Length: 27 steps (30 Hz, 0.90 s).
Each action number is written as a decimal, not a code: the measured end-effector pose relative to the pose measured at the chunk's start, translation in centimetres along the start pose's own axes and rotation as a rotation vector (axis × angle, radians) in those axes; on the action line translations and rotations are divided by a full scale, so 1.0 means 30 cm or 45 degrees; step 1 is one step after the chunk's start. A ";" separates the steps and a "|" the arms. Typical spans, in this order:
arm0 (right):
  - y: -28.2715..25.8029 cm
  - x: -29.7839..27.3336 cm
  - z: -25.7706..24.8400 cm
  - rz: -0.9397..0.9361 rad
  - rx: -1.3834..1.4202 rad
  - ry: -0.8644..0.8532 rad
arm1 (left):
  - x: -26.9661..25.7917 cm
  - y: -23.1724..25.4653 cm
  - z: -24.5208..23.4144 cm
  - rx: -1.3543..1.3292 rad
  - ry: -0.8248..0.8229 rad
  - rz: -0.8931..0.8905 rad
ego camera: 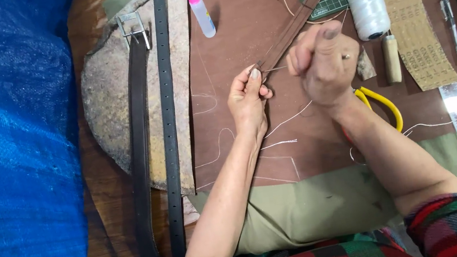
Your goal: Hand-sewing a leather strap using a needle and thread, including edge burnishing with a wooden block.
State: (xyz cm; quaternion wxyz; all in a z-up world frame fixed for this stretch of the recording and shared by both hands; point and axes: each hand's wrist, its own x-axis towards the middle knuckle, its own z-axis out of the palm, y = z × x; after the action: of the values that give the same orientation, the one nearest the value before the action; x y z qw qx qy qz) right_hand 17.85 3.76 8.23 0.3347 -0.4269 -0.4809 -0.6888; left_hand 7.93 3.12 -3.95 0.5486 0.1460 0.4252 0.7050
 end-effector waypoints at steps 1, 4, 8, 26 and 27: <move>-0.008 0.014 -0.023 0.079 0.100 -0.019 | -0.004 0.009 0.009 0.025 0.003 0.013; -0.034 0.057 -0.117 0.284 0.340 -0.073 | -0.023 0.045 0.039 0.098 -0.002 0.032; 0.015 0.021 0.012 0.646 0.801 -0.213 | -0.008 0.008 0.015 0.034 -0.028 0.038; 0.068 0.081 0.021 2.067 2.613 -0.668 | -0.056 0.067 0.032 0.006 -0.106 0.039; 0.032 0.009 -0.008 2.052 2.615 -0.655 | -0.058 0.078 0.045 -0.002 -0.118 0.046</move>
State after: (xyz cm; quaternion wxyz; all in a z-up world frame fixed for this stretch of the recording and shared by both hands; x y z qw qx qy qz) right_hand 18.50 3.23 8.80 0.7146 -0.2628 -0.4427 0.4736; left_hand 7.94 2.06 -0.91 0.5549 0.1857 0.3961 0.7076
